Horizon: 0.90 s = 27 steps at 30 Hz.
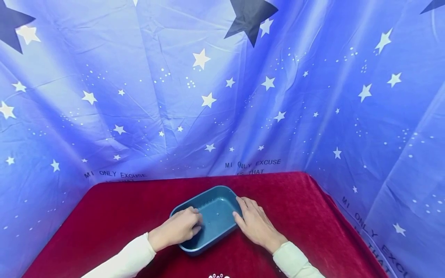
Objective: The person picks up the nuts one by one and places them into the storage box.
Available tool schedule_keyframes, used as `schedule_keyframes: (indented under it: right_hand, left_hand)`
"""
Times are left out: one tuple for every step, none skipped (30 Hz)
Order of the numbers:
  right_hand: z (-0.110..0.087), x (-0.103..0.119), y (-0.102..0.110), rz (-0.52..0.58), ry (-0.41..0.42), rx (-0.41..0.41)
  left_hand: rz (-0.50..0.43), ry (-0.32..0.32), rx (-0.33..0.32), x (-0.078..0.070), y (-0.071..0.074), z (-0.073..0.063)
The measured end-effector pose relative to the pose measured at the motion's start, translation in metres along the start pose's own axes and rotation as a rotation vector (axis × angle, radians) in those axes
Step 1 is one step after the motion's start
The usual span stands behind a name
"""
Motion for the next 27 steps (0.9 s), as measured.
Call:
schedule_keyframes:
  right_hand:
    - [0.0, 0.0, 0.0, -0.001, 0.001, 0.0]
    - [0.0, 0.0, 0.0, -0.001, 0.001, -0.001]
    - [0.0, 0.0, 0.0, -0.001, 0.002, -0.002]
    - [0.0, 0.0, 0.0, -0.001, 0.002, -0.002]
    - [0.0, 0.0, 0.0, -0.001, 0.002, -0.003]
    - [-0.001, -0.001, 0.0, -0.001, 0.002, -0.003]
    - [-0.001, -0.001, 0.0, 0.0, 0.001, -0.003]
    - [-0.001, -0.001, 0.0, 0.0, 0.0, -0.002]
    - [-0.001, -0.001, 0.0, -0.001, 0.0, -0.002]
    - [-0.001, -0.001, 0.0, -0.003, 0.002, -0.003]
    - [-0.001, -0.001, 0.0, -0.008, 0.007, -0.008]
    - [-0.001, -0.001, 0.0, -0.015, 0.013, -0.017]
    - [-0.002, 0.001, 0.0, -0.024, 0.024, -0.032]
    - [-0.002, 0.002, 0.001, -0.034, 0.041, -0.051]
    - [-0.003, 0.005, 0.003, -0.043, 0.064, -0.074]
    - [-0.005, 0.008, 0.005, -0.051, 0.095, -0.103]
    - [-0.007, 0.012, 0.008, -0.061, 0.129, -0.133]
    - [-0.01, 0.016, 0.011, -0.066, 0.165, -0.16]
    - [-0.014, 0.02, 0.014, -0.071, 0.202, -0.184]
    - [-0.018, 0.024, 0.017, -0.074, 0.238, -0.203]
    - [-0.022, 0.029, 0.02, -0.078, 0.271, -0.216]
    - [-0.026, 0.033, 0.023, -0.082, 0.297, -0.225]
    - [-0.03, 0.037, 0.026, -0.085, 0.317, -0.228]
    - [-0.035, 0.04, 0.029, -0.087, 0.33, -0.224]
    - [-0.039, 0.043, 0.031, -0.092, 0.341, -0.221]
    - [-0.044, 0.046, 0.033, -0.093, 0.35, -0.216]
    - [-0.047, 0.049, 0.036, -0.091, 0.363, -0.216]
  left_hand:
    - [0.037, 0.009, -0.033, -0.001, 0.002, -0.001]
    - [0.072, 0.02, -0.066, -0.002, 0.005, -0.003]
    - [0.101, 0.036, -0.1, -0.003, 0.007, -0.004]
    - [0.123, 0.051, -0.132, -0.003, 0.009, -0.006]
    - [0.137, 0.07, -0.164, -0.003, 0.011, -0.009]
    - [0.15, 0.088, -0.196, -0.003, 0.012, -0.011]
    - [0.156, 0.107, -0.223, -0.002, 0.014, -0.014]
    - [0.159, 0.127, -0.247, -0.001, 0.015, -0.017]
    - [0.162, 0.149, -0.268, 0.0, 0.016, -0.02]
    - [0.16, 0.17, -0.284, 0.001, 0.017, -0.024]
    - [0.156, 0.193, -0.296, 0.002, 0.017, -0.027]
    - [0.153, 0.215, -0.303, 0.003, 0.018, -0.03]
    - [0.148, 0.237, -0.306, 0.005, 0.019, -0.033]
    - [0.144, 0.256, -0.307, 0.006, 0.02, -0.037]
    - [0.141, 0.273, -0.306, 0.007, 0.021, -0.04]
    - [0.133, 0.292, -0.304, 0.009, 0.022, -0.044]
    - [0.127, 0.309, -0.302, 0.01, 0.022, -0.047]
    - [0.124, 0.324, -0.3, 0.011, 0.023, -0.05]
    - [0.118, 0.338, -0.297, 0.011, 0.023, -0.052]
    - [0.114, 0.351, -0.295, 0.012, 0.022, -0.054]
    - [0.109, 0.364, -0.294, 0.012, 0.022, -0.055]
    - [0.105, 0.375, -0.295, 0.012, 0.021, -0.057]
    - [0.104, 0.381, -0.295, 0.013, 0.02, -0.057]
    - [0.103, 0.385, -0.296, 0.013, 0.02, -0.058]
    - [0.102, 0.388, -0.295, 0.013, 0.019, -0.059]
    - [0.101, 0.388, -0.296, 0.013, 0.018, -0.059]
    - [0.101, 0.387, -0.297, 0.014, 0.018, -0.059]
Point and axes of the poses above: each hand's wrist, its own z-axis towards the middle knuckle, its own y-axis out of the back of the hand, x = y × z, the point moved 3 cm from there along z, towards the middle knuckle, and after that the axes turned 11 degrees about -x, right-handed, at the moved point
